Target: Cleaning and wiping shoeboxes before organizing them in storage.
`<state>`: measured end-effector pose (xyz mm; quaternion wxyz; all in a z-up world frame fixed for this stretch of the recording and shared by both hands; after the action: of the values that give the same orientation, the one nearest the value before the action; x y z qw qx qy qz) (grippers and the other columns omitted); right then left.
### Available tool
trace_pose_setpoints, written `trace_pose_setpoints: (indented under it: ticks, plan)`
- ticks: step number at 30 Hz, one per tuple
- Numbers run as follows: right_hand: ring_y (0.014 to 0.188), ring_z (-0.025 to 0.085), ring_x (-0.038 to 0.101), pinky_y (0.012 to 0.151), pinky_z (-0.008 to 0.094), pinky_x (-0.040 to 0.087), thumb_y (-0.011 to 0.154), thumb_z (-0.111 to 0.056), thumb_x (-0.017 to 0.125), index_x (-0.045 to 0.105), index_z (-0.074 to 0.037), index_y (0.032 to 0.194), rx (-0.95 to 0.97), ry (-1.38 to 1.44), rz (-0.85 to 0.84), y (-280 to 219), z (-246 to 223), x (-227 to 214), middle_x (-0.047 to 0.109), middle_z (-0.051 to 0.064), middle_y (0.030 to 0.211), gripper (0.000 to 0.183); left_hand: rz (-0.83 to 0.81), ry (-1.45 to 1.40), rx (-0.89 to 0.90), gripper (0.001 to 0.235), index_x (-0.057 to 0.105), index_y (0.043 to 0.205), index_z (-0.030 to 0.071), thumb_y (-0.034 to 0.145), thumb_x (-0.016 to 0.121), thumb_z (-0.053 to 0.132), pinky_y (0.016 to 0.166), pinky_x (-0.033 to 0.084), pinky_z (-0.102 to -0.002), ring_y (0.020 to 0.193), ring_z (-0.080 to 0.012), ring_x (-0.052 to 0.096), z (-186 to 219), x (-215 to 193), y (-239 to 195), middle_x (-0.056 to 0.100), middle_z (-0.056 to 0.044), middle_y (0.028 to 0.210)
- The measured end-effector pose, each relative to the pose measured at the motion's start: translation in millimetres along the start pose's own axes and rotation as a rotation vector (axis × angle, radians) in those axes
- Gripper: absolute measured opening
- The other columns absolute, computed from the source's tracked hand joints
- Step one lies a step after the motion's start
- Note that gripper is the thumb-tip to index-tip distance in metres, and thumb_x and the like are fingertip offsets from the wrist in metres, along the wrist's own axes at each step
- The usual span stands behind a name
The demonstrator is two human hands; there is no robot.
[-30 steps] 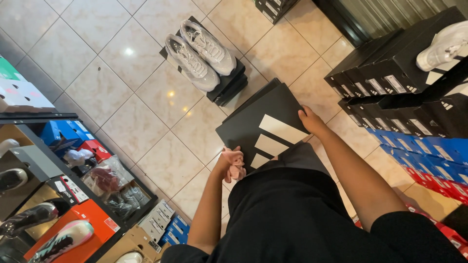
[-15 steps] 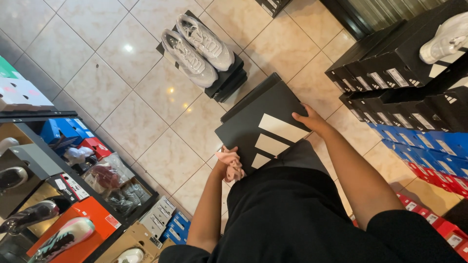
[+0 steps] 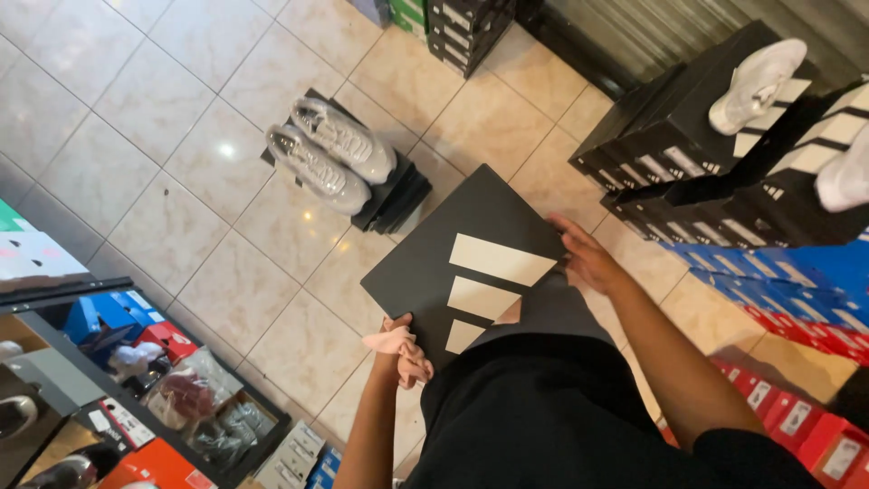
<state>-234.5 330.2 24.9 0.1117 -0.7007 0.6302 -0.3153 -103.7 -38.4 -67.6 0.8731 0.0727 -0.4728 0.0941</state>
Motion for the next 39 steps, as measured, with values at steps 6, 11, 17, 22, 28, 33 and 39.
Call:
trace_pose_setpoints:
  ticks: [6,11,17,22,28,33,39]
  plan:
    - [0.138,0.036,0.048,0.099,0.059,0.052,0.097,-0.050,0.061,0.015,-0.028,0.162,-0.057,0.313,0.159,58,1,-66,0.031,0.013,0.163,0.082,0.240,-0.342,0.057,0.025,0.034,0.080,0.011,0.102,0.043,0.006,0.051,0.022,-0.020,0.062,-0.0038,0.033,109,69,163,0.037,0.004,0.085]
    - [0.128,0.022,0.052,0.110,0.043,0.043,0.085,-0.025,0.082,0.038,-0.020,0.151,-0.137,0.188,0.330,97,-54,-162,0.051,0.005,0.143,0.080,0.462,-0.717,0.356,0.035,0.044,0.077,0.013,0.101,0.053,0.037,0.045,0.026,-0.033,0.057,-0.0096,0.027,-78,-170,192,0.040,0.000,0.075]
    - [0.124,0.025,0.052,0.108,0.042,0.041,0.081,-0.019,0.076,0.038,-0.015,0.151,-0.101,0.296,0.401,131,-125,-229,0.054,0.010,0.140,0.081,0.008,-0.849,0.209,0.052,0.047,0.086,0.002,0.098,0.041,0.052,0.078,0.022,-0.046,0.096,-0.0287,0.026,-22,-153,325,0.033,-0.021,0.111]
    - [0.121,0.028,0.052,0.106,0.041,0.039,0.077,-0.015,0.072,0.038,-0.010,0.151,-0.079,0.369,0.365,175,-145,-267,0.055,0.014,0.138,0.082,-0.341,-0.900,0.168,0.075,0.051,0.094,-0.007,0.097,0.030,0.065,0.105,0.018,-0.057,0.129,-0.0446,0.026,24,-149,402,0.026,-0.038,0.141]
    - [0.109,0.027,0.057,0.097,0.038,0.043,0.075,-0.009,0.071,0.047,-0.004,0.143,-0.097,0.456,0.350,256,-132,-297,0.061,0.016,0.126,0.072,-0.368,-0.896,-0.004,0.096,0.048,0.118,-0.016,0.092,0.032,0.076,0.110,0.025,-0.064,0.140,-0.0526,0.028,14,-250,400,0.025,-0.043,0.153]
    - [0.111,0.032,0.057,0.094,0.041,0.043,0.074,-0.011,0.072,0.051,-0.005,0.143,-0.029,0.586,0.424,347,-88,-334,0.062,0.018,0.127,0.072,-0.201,-1.028,-0.311,0.137,0.022,0.140,-0.029,0.074,0.045,0.088,0.080,0.042,-0.046,0.105,-0.0417,0.048,-21,-368,415,0.039,-0.037,0.137]
    - [0.104,0.030,0.064,0.089,0.048,0.054,0.071,-0.023,0.093,0.058,-0.013,0.137,0.018,0.680,0.751,497,53,-389,0.067,0.014,0.117,0.076,-0.114,-1.007,-0.090,0.057,0.048,0.137,0.006,0.105,0.041,0.053,0.101,0.044,-0.034,0.128,-0.0371,0.051,127,-440,474,0.053,-0.020,0.132]
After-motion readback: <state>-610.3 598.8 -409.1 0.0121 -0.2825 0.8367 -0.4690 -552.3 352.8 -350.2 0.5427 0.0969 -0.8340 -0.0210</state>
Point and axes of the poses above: each hand's wrist, its own y-axis towards the middle knuckle, its own x-axis out of the palm, z = x × y, the point moved 8 cm from there along y, towards the middle knuckle
